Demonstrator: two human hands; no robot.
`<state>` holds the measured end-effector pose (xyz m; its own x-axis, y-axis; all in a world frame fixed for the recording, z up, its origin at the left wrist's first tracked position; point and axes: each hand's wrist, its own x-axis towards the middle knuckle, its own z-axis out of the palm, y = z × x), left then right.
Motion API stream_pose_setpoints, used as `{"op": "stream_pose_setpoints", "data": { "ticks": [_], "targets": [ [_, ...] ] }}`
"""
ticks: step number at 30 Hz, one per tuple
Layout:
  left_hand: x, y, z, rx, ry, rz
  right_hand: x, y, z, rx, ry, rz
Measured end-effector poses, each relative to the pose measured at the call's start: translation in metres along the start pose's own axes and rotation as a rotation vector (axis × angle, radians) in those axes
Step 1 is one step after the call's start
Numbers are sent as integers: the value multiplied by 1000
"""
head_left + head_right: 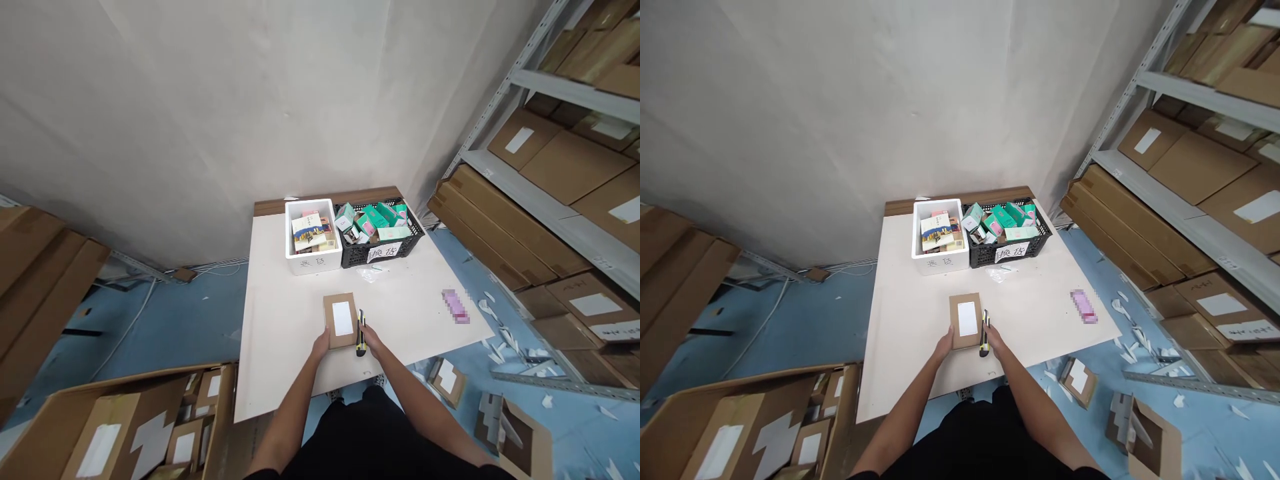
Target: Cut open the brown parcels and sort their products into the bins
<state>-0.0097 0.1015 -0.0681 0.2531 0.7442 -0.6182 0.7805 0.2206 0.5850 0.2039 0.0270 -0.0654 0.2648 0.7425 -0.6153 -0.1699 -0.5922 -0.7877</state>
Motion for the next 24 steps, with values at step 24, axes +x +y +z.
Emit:
{"op": "stream_pose_setpoints", "data": {
  "ticks": [24],
  "targets": [
    [38,74,-54,569,-19,412,-14,-68,-1,-294,25,-98]
  ]
}}
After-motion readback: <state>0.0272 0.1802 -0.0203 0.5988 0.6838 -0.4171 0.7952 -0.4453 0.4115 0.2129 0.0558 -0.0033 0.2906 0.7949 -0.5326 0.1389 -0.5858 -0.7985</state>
